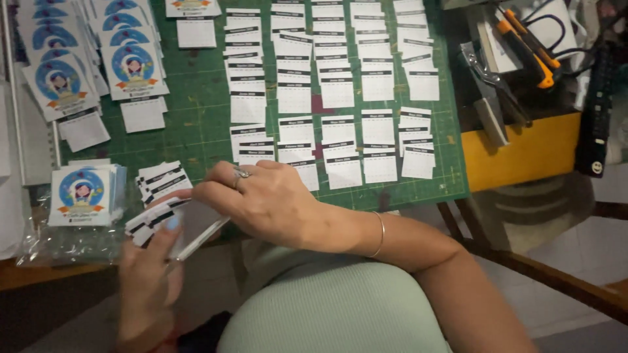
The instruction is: The person organizes small printed cards on a green cutting mat. They pick up stacks of cards, separate them, and arrange them into neat rows. The cards feature a cartoon character and calendar grids.
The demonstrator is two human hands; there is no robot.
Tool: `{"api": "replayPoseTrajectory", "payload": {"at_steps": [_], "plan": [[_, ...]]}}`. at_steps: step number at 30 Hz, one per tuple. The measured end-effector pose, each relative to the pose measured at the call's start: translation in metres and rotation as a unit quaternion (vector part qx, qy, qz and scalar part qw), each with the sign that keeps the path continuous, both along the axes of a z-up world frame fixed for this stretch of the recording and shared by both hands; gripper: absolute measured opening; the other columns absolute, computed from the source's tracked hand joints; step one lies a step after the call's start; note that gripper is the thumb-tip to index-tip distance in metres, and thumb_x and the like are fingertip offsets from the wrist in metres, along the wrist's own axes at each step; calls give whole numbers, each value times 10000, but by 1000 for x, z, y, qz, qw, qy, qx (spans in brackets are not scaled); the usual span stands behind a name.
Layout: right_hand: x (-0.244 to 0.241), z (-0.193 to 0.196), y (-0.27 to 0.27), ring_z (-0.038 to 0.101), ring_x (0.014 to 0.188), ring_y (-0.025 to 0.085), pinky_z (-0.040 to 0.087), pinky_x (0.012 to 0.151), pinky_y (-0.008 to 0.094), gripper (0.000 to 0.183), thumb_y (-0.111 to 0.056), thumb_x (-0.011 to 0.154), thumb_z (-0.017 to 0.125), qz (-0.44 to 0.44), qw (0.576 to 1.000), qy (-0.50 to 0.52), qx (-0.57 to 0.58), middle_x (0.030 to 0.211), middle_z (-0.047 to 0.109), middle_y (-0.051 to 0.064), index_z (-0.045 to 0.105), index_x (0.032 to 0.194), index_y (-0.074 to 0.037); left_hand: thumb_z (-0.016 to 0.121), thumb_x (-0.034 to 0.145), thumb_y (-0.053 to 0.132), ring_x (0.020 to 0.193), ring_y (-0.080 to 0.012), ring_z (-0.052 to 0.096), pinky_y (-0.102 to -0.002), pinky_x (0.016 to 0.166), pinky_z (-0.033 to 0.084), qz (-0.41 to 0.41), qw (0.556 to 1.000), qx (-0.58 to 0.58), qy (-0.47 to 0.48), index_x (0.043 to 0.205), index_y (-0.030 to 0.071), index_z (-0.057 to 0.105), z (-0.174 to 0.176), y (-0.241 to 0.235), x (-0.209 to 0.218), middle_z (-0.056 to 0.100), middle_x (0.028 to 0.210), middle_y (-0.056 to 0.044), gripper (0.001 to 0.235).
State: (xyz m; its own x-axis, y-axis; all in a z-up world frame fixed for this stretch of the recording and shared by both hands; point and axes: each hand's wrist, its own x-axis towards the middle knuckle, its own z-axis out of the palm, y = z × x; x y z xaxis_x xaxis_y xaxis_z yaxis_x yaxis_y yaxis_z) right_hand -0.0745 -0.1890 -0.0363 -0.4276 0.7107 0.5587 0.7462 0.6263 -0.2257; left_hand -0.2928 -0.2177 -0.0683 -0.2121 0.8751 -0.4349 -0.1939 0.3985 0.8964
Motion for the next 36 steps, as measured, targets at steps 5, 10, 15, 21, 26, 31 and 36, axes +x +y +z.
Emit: {"api": "replayPoseTrajectory", "payload": {"at_steps": [5, 10, 15, 21, 26, 31, 36], "plan": [[0, -6, -1, 397, 487, 281, 358, 453, 432, 246, 1, 1055, 590, -9, 999, 12, -37, 1034, 613, 1, 615, 1201, -196, 583, 1006, 146, 1375, -279, 650, -375, 1265, 485, -109, 987, 117, -6, 1299, -2, 677, 25, 5, 8, 689, 1403, -170, 342], [-2, -6, -2, 458, 503, 304, 411, 469, 470, 226, -23, 1054, 648, -11, 999, 22, -24, 1042, 611, 13, 627, 1200, -194, 596, 1019, 107, 1281, -258, 672, -338, 1143, 532, -88, 990, 111, -10, 1273, 9, 699, 8, 8, 1, 709, 1334, -154, 292], [-2, -9, -2, 486, 528, 276, 403, 472, 459, 226, -116, 1113, 672, -10, 999, 30, -31, 1043, 613, 20, 619, 1309, -215, 617, 992, 53, 1182, -199, 700, -290, 1062, 562, -62, 991, 116, 12, 1261, 60, 711, 2, 6, 1, 730, 1268, -98, 286], [12, -7, 14, 683, 799, 219, 459, 520, 422, 406, -145, 1027, 670, 8, 990, 75, -122, 1140, 690, -9, 611, 1403, -284, 680, 939, -35, 1165, -192, 741, -337, 1009, 643, 6, 993, 120, -20, 1268, 83, 721, -7, 18, -5, 765, 1240, -79, 352], [15, 11, 45, 813, 937, 245, 687, 795, 340, 331, 105, 947, 804, 124, 968, 166, -143, 1137, 791, 99, 694, 1216, -54, 761, 955, 38, 1047, -242, 789, -321, 611, 695, 46, 989, 136, -35, 1298, 49, 676, 5, 28, -30, 771, 1207, -84, 354], [-22, 15, 60, 785, 816, 237, 588, 671, 403, 162, -116, 992, 754, 70, 930, 53, -356, 1065, 843, 11, 750, 1147, -163, 791, 976, 112, 1026, -195, 802, -269, 617, 714, 61, 981, 182, 6, 1207, 110, 730, 36, 34, -58, 774, 1278, -54, 239], [-54, -9, 73, 767, 891, 326, 580, 751, 507, 261, -216, 908, 824, 20, 939, -15, -344, 1043, 774, 11, 728, 1149, -243, 812, 921, 25, 967, -209, 794, -331, 596, 733, 80, 976, 202, -16, 1236, 60, 725, 14, 38, -73, 781, 1230, -92, 328]]}}
